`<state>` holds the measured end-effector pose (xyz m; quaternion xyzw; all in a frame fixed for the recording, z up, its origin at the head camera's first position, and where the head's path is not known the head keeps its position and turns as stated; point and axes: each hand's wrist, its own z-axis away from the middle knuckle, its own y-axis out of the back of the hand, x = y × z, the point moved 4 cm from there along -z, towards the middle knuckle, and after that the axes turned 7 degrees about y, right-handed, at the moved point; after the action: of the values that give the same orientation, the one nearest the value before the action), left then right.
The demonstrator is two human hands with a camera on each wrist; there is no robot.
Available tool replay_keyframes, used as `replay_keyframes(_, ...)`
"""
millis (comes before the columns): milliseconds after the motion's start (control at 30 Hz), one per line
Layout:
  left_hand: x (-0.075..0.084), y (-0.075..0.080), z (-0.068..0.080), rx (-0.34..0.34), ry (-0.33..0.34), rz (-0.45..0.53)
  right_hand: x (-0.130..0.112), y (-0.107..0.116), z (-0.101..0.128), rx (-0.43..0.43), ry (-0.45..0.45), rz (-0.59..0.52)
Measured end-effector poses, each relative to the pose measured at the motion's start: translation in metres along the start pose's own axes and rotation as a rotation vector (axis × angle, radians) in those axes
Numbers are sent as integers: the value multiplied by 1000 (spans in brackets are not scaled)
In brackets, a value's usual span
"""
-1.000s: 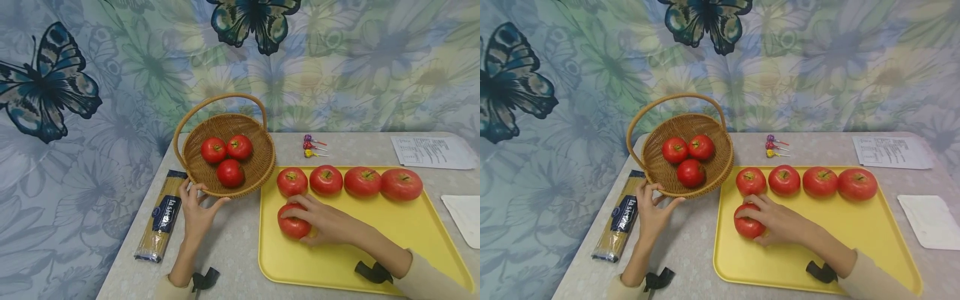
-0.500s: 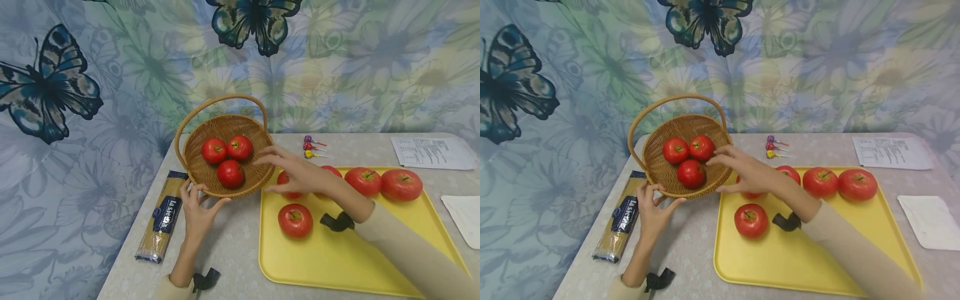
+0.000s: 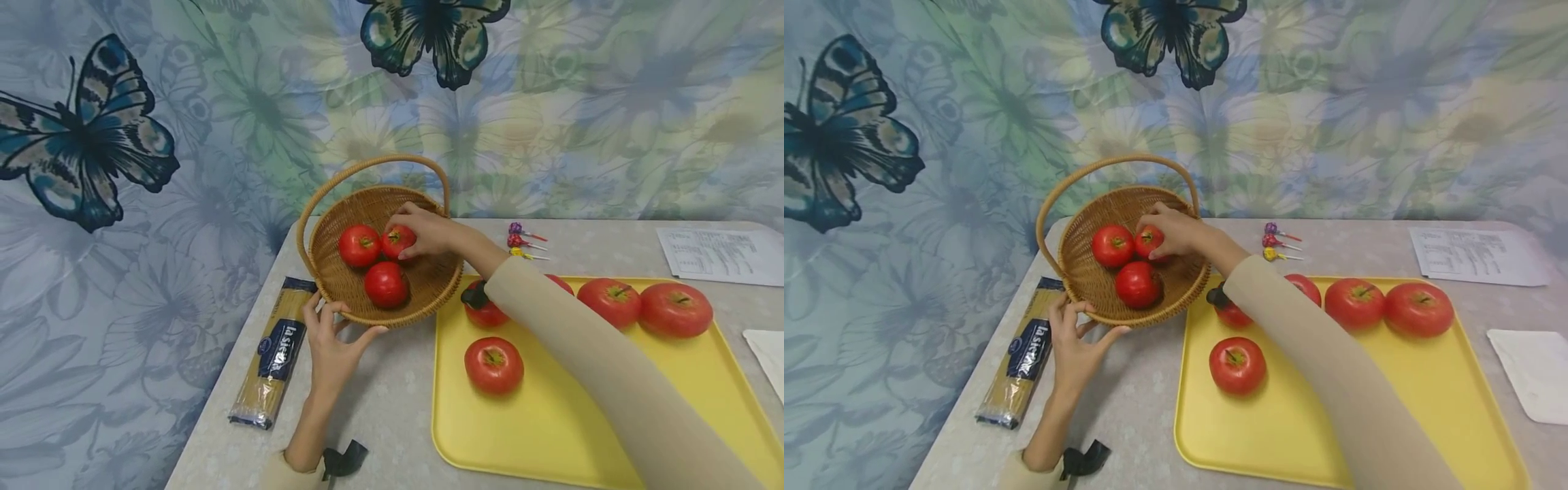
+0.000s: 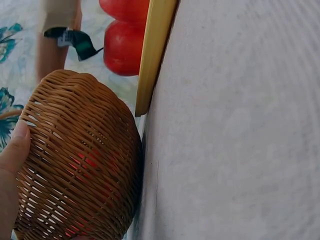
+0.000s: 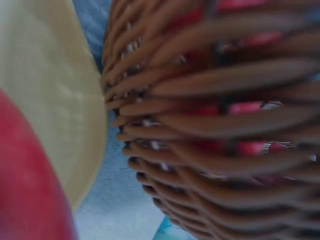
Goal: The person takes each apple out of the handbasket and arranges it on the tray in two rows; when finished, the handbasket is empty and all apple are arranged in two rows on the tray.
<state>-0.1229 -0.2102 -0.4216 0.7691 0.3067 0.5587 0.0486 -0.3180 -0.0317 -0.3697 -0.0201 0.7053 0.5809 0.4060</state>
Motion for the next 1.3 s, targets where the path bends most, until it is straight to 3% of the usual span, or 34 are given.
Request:
replay_keyframes(233, 0, -1, 0, -6, 2, 2, 14, -10, -15, -48, -18, 37)
replay_keyframes(533, 1, -4, 0, -10, -1, 21, 17, -12, -17, -14, -33, 118)
replay_keyframes(767, -1, -3, 1, 4, 13, -10, 3, 5, -2, 103, 49, 145)
replay_keyframes(967, -1, -3, 2, 2, 8, -11, -18, 28, 46, 267, 157, 104)
replay_keyframes(1133, 1, -4, 2, -4, 2, -19, -29, 40, 110, 394, 217, 32)
replay_keyframes(1300, 4, -4, 1, -1, 4, -20, -35, 36, 180, 468, 221, 73)
